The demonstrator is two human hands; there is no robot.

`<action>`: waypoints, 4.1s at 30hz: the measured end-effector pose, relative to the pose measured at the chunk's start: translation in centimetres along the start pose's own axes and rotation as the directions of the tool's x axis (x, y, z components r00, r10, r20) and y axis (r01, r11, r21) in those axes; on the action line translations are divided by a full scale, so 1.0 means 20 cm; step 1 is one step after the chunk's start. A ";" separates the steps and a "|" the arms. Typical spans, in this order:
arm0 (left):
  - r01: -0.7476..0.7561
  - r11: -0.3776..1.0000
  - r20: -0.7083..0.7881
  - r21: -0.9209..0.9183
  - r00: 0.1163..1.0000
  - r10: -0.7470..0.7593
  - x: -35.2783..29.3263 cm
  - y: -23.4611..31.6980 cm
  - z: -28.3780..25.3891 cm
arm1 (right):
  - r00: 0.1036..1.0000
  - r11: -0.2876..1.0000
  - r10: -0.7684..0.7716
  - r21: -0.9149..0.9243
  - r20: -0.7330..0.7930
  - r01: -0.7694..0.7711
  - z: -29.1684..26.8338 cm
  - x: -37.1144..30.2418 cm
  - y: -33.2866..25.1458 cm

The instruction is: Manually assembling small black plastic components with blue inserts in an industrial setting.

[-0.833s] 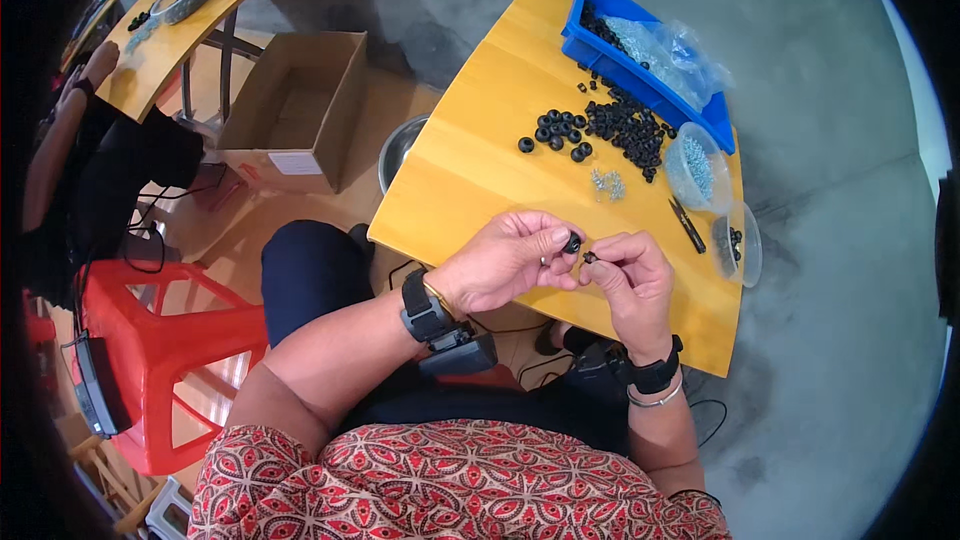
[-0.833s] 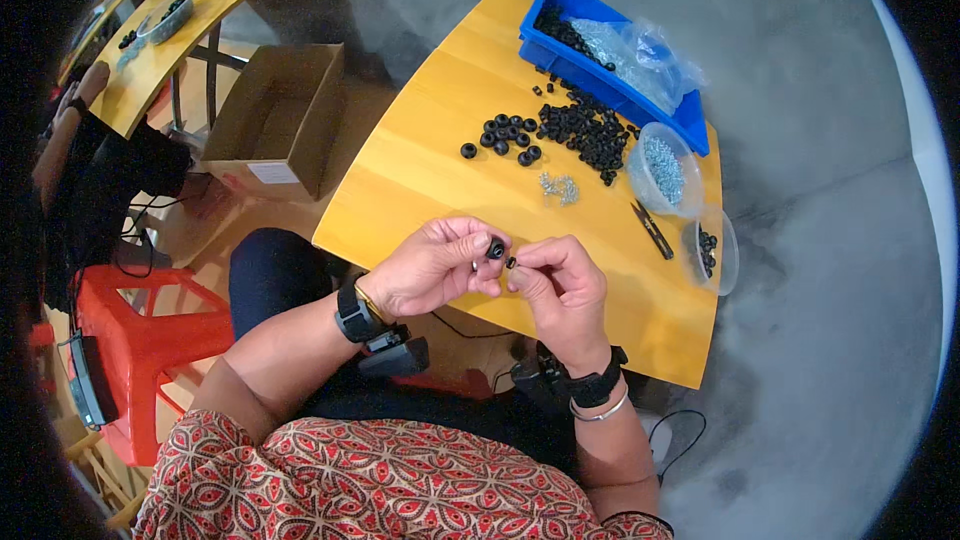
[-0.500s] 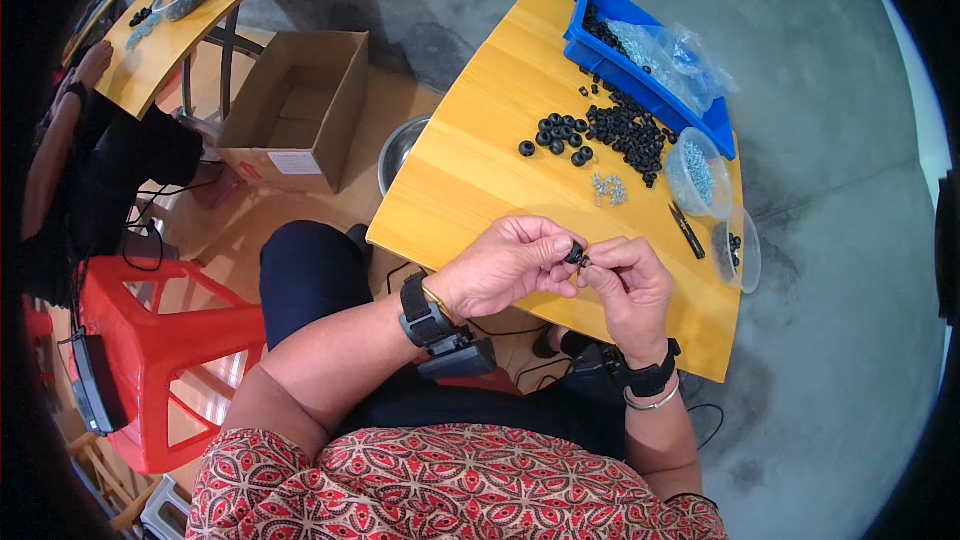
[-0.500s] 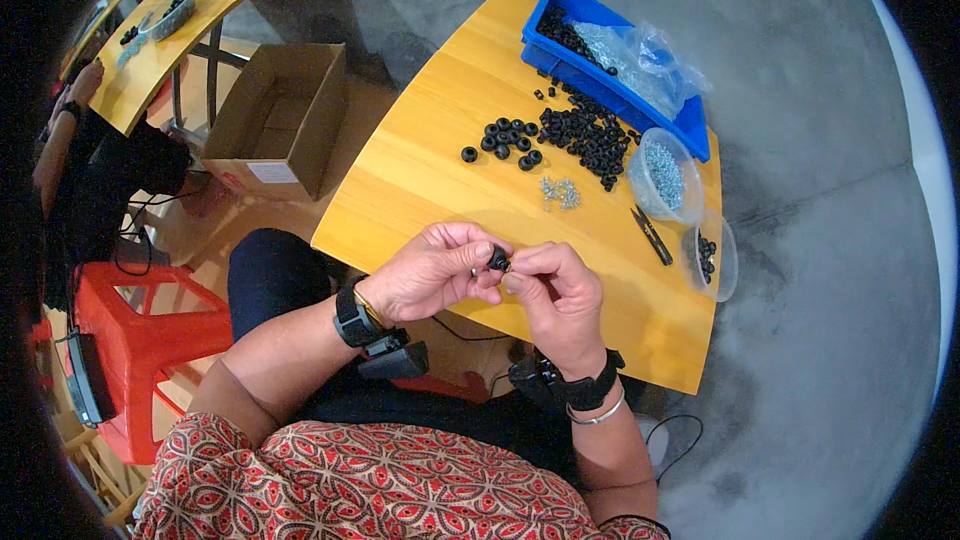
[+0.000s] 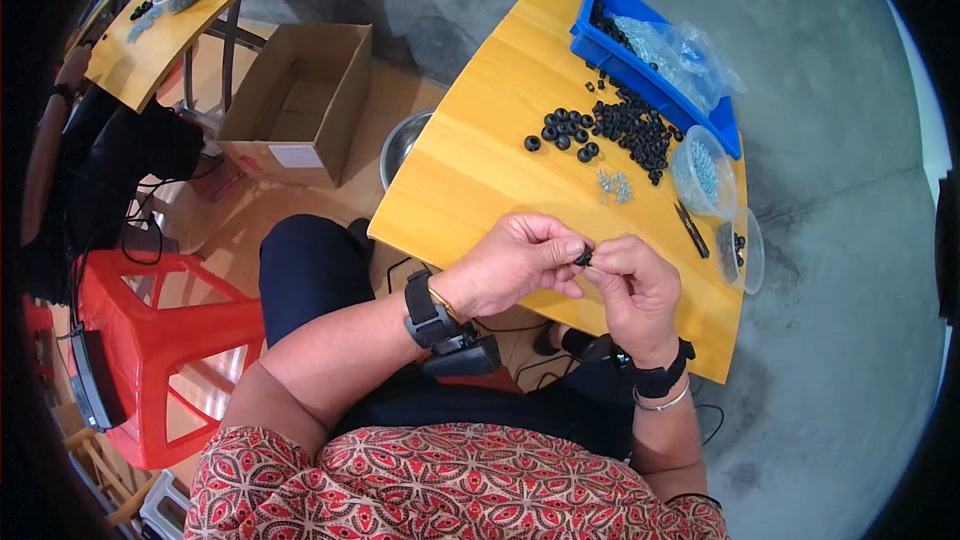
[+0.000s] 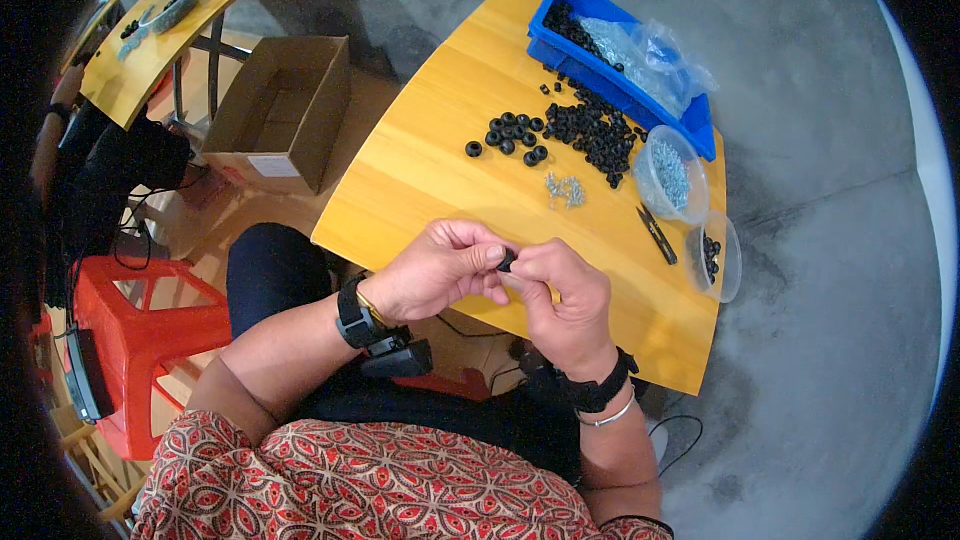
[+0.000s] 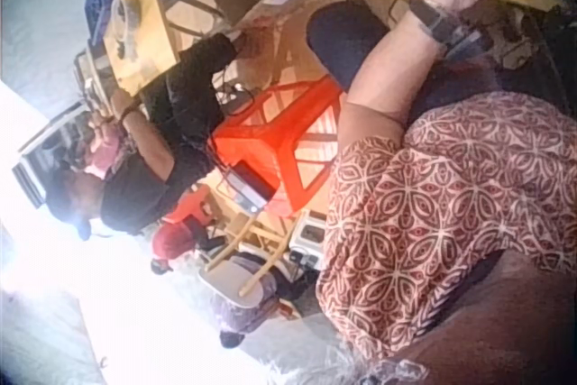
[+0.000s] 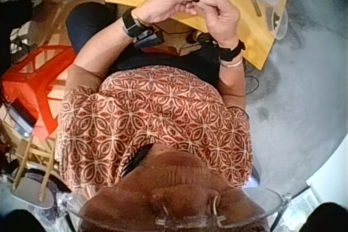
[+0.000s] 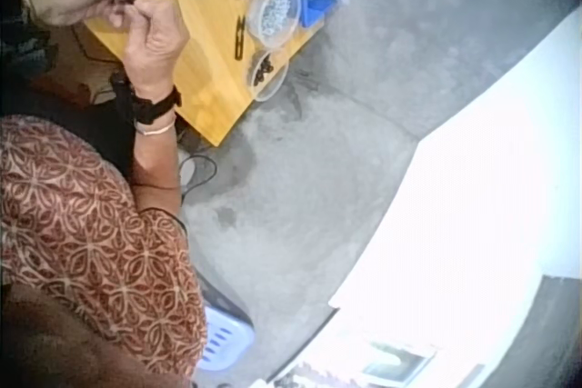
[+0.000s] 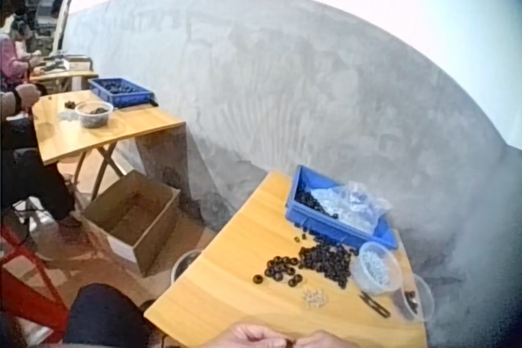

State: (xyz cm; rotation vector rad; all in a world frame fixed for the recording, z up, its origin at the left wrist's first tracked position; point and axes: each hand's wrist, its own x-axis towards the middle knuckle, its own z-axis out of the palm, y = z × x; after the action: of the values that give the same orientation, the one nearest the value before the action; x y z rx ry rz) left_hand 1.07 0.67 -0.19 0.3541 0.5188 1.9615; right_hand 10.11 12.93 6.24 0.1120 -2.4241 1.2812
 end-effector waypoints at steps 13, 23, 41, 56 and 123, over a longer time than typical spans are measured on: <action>0.020 1.000 0.047 0.014 0.999 -0.021 0.00 -0.01 -0.01 | 0.996 0.995 0.085 -0.051 0.024 -0.084 0.00 -0.03 0.01; 0.015 1.000 0.050 0.019 0.999 -0.016 0.00 0.00 -0.02 | 0.995 0.995 0.095 -0.036 -0.006 -0.095 0.02 -0.06 0.06; 0.007 0.999 -0.065 0.042 0.998 -0.004 0.00 0.01 0.01 | 0.963 0.911 -0.149 -0.347 0.225 0.222 -0.03 0.03 -0.03; 0.010 0.986 -0.078 0.168 0.997 0.003 0.00 -0.01 0.03 | 0.990 0.931 -0.067 -0.350 0.121 0.106 0.01 -0.03 -0.01; 0.068 0.987 -0.019 0.147 0.998 -0.066 0.00 0.02 0.01 | 0.968 0.970 0.090 -0.240 0.235 -0.033 -0.02 -0.01 0.04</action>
State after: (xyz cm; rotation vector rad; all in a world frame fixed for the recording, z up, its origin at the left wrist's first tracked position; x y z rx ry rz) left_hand 0.86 0.65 0.20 0.4114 0.6789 1.8662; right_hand 10.19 13.66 5.68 0.1358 -2.7913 1.0478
